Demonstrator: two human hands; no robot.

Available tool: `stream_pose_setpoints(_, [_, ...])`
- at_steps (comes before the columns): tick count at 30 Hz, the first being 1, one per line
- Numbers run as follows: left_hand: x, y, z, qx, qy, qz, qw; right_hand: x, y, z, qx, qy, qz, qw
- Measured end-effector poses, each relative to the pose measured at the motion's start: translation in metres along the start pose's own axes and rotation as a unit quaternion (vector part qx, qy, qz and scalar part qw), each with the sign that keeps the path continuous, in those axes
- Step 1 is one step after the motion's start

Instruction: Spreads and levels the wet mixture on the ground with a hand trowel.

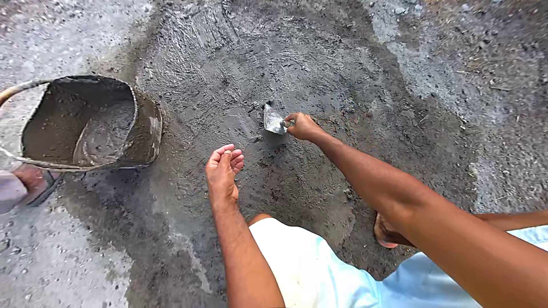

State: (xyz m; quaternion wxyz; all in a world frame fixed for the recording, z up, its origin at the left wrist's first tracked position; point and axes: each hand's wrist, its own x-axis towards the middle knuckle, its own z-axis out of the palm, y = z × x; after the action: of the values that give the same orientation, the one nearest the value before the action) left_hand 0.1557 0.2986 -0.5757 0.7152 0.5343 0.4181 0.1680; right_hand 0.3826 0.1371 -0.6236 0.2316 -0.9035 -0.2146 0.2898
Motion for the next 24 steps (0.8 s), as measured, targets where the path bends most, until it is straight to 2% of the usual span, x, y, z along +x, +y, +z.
stream_pose_setpoints(2, [0.001,0.000,0.001,0.003,0.003,0.000,1.000,0.008,0.004,-0.004,0.016,-0.008,0.008,1.000])
stream_pose_setpoints(4, [0.001,0.000,0.003,0.004,0.001,-0.004,1.000,0.010,0.015,-0.017,0.106,0.021,0.030,0.994])
stream_pose_setpoints(6, [-0.001,-0.002,0.005,0.004,-0.007,-0.009,1.000,0.008,0.033,-0.041,0.228,0.143,0.065,0.961])
stream_pose_setpoints(8, [-0.003,-0.001,0.001,0.003,-0.005,-0.004,1.000,0.005,0.048,-0.079,0.279,0.265,0.095,0.918])
stream_pose_setpoints(10, [-0.002,0.003,-0.006,0.007,-0.008,0.002,1.000,-0.005,0.066,-0.108,0.323,0.286,0.097,0.897])
stream_pose_setpoints(12, [0.000,0.000,-0.009,0.000,-0.008,0.000,1.000,-0.024,0.073,-0.118,0.301,0.247,0.084,0.917])
stream_pose_setpoints(14, [0.003,-0.003,-0.009,0.000,-0.003,-0.004,1.000,-0.044,0.071,-0.104,0.229,0.199,0.051,0.951])
stream_pose_setpoints(19, [0.006,-0.003,-0.012,0.005,0.001,-0.005,1.000,-0.081,0.035,-0.020,0.110,0.047,-0.010,0.993])
stream_pose_setpoints(22, [-0.001,-0.002,-0.016,0.005,-0.003,0.005,1.000,-0.094,0.019,0.025,0.067,-0.038,-0.040,0.996])
stream_pose_setpoints(24, [-0.005,0.000,-0.018,0.009,-0.005,0.007,1.000,-0.099,0.012,0.045,0.052,-0.064,-0.044,0.996])
